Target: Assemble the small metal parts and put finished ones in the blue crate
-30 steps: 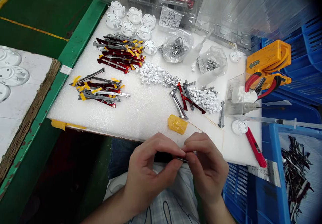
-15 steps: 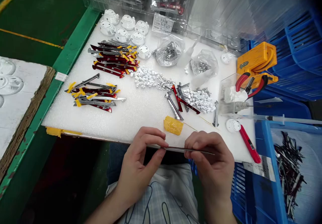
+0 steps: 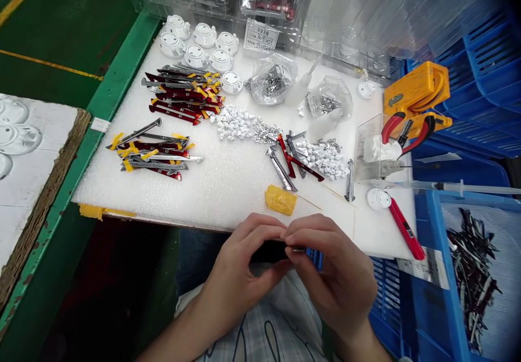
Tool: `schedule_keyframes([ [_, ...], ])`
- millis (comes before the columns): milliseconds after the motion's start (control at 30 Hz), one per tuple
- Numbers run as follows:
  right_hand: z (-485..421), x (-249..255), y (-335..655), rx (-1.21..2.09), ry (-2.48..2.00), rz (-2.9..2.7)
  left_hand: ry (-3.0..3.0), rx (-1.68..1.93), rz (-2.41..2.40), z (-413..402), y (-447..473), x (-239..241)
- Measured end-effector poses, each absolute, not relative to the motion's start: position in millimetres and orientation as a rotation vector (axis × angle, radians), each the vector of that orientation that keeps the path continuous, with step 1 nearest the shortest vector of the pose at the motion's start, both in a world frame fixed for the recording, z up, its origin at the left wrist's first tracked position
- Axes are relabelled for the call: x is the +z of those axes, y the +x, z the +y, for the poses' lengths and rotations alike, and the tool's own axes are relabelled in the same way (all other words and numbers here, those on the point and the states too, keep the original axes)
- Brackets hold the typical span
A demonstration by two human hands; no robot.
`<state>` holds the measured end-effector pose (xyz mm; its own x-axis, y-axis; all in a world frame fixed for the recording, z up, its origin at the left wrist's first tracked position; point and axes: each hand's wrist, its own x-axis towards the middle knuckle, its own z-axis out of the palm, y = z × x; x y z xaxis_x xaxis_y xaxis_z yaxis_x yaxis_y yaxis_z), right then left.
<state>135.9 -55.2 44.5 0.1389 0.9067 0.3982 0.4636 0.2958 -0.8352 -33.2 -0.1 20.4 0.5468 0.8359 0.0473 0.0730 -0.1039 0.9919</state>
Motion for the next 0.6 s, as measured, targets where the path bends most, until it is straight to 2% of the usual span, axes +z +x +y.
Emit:
schedule_keyframes([
  [200, -55, 52, 140, 0.436, -1.368, -1.606, 1.391, 0.964, 0.816, 4, -41, 34],
  [600, -56, 50, 137, 0.444, -1.303, -1.656, 1.440, 0.993, 0.800, 4, -37, 39],
])
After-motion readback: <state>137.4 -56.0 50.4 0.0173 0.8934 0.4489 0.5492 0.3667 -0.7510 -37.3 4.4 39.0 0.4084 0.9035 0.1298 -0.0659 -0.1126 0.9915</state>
